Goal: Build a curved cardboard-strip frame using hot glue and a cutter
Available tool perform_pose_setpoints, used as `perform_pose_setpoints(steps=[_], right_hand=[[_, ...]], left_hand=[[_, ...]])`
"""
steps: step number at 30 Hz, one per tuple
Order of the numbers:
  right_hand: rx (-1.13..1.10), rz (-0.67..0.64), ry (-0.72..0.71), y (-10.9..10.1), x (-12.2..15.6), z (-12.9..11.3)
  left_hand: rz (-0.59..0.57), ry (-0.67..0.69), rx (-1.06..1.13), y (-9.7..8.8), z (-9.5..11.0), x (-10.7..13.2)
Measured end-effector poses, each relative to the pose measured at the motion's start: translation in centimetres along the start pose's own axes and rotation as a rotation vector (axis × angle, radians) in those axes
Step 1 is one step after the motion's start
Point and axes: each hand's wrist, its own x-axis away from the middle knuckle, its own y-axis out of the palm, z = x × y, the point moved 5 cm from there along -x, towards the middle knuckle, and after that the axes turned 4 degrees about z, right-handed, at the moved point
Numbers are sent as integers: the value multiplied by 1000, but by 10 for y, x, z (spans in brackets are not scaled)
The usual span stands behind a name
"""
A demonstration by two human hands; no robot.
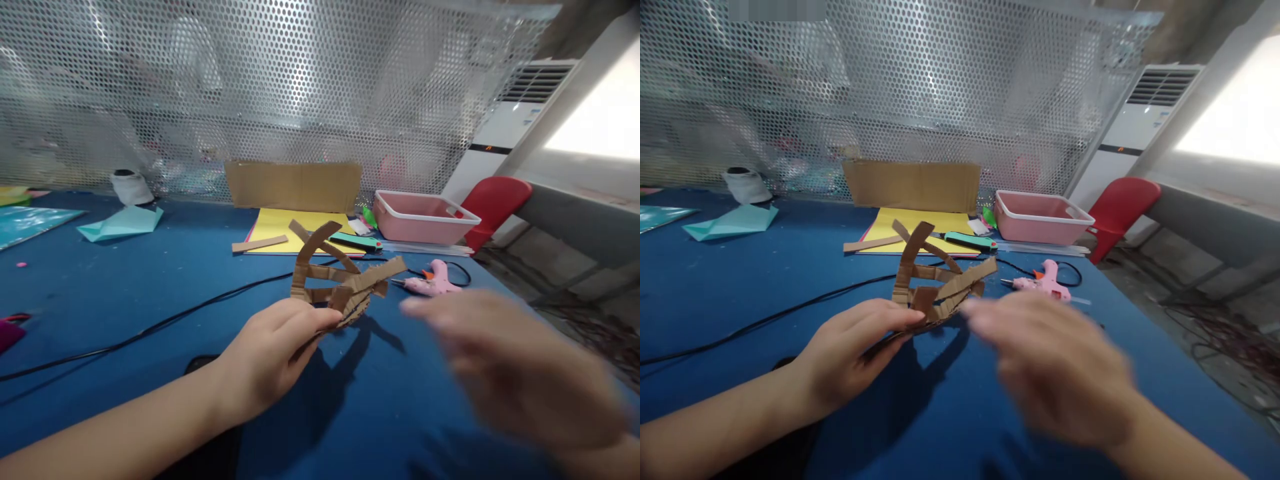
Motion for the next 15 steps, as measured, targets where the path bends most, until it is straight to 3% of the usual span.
perform_pose_setpoints(steps=[3, 4, 6, 8, 11, 15], right_hand=[[310, 264, 421, -52, -4, 63], [430, 148, 487, -58, -3, 85], [429, -297, 584, -49, 13, 131], [272, -503, 614, -39, 37, 166], [107, -593, 570, -22, 62, 199], [5, -778, 408, 1, 67, 215]], left_hand=[[-9, -67, 22, 0, -5, 1], [-8, -82, 25, 0, -7, 2], [-11, -104, 25, 1, -9, 4], [-29, -113, 38, 3, -11, 6], [-58, -129, 82, 4, -15, 8], [-56, -187, 119, 4, -21, 7]])
